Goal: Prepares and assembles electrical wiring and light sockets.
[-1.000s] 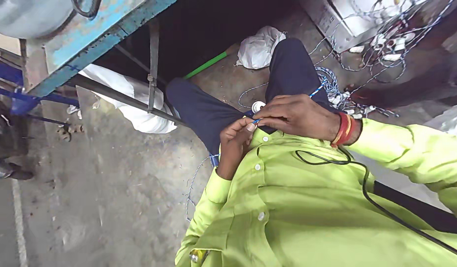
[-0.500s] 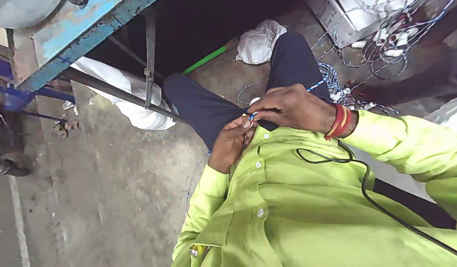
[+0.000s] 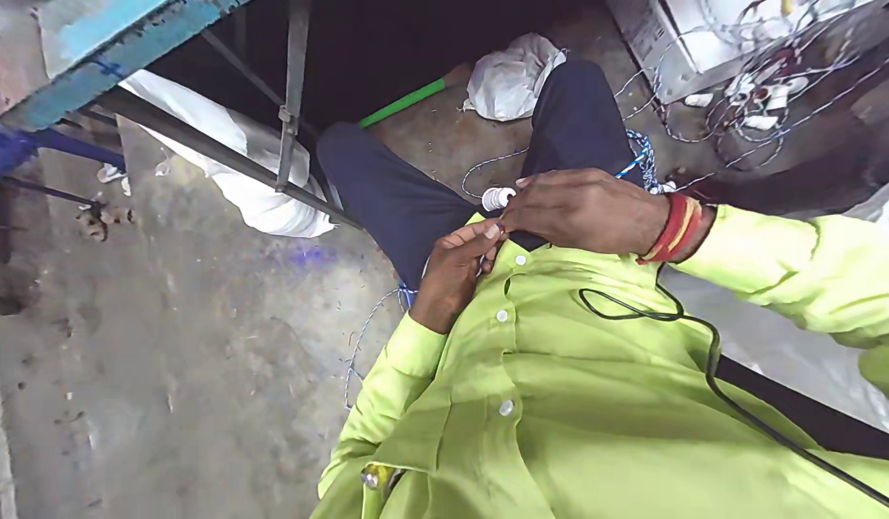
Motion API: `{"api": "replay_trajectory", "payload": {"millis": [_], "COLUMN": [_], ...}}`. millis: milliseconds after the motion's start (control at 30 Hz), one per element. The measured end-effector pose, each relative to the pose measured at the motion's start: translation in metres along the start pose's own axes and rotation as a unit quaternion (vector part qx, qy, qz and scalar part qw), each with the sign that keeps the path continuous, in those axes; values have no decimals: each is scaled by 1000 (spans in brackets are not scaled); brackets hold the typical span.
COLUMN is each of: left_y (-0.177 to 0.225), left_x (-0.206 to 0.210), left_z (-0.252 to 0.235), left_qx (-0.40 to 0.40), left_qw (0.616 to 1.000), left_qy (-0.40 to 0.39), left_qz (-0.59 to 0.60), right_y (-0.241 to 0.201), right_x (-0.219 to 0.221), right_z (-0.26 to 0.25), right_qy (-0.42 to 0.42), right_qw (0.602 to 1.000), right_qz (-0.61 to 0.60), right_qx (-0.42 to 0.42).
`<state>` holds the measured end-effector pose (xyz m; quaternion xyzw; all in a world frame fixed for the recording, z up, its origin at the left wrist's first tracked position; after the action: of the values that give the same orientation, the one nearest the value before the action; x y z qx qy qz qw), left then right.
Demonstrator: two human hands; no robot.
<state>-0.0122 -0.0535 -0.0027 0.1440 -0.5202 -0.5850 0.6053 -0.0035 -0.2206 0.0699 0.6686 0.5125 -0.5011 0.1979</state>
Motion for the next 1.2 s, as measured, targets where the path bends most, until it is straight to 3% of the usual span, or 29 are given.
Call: {"api": "replay_trajectory", "payload": {"millis": [133,233,367,467,567,700,833,1000,1133,1200], "left_y": [0,0,4,5,8,5,3,2,4,4], "left_x": [2,1,7,6,7,1,-2,-3,-2,-3], "left_z": [-2,-1,6,21,27,21,20,17,12,9], "left_qx": [40,51,79,56,58,57,63,79,91,100], "left_qw": [998,997,987,978,975,990,994,992,991,991], "left_qy": [30,33,29,43,51,23,14,44,63,71], "left_qz": [-39,-56,-134,-197,-210,-127,-92,-83,-71,-50], "right_y": [1,0,12,25,35,39,43,25,0,-5], "right_x": [5,11,13,15,13,0,-17,-24,-21,-24], "right_z": [-4,-6,-7,-5,-1,10,29,33,20,17], "right_qy": [-45,-54,-22,-67,-67,-25,12,-11,-11,23], "right_qw": [998,998,978,918,864,869,903,979,999,1000], "right_qz": [39,36,-89,-180,-264,-317,-252,-145,-24,-16], "right_qx": [-25,15,187,346,425,380,349,144,24,10]}}
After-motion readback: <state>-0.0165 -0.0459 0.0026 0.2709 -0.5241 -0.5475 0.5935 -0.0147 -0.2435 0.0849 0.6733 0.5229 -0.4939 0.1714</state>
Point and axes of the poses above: each hand's wrist, its own z-axis away from the middle knuckle, its own x-axis out of the palm, y = z × x, the point moved 5 cm from there along -z, towards the middle knuckle, and after that the axes turned 1 degree about -x, right-handed, at the moved point
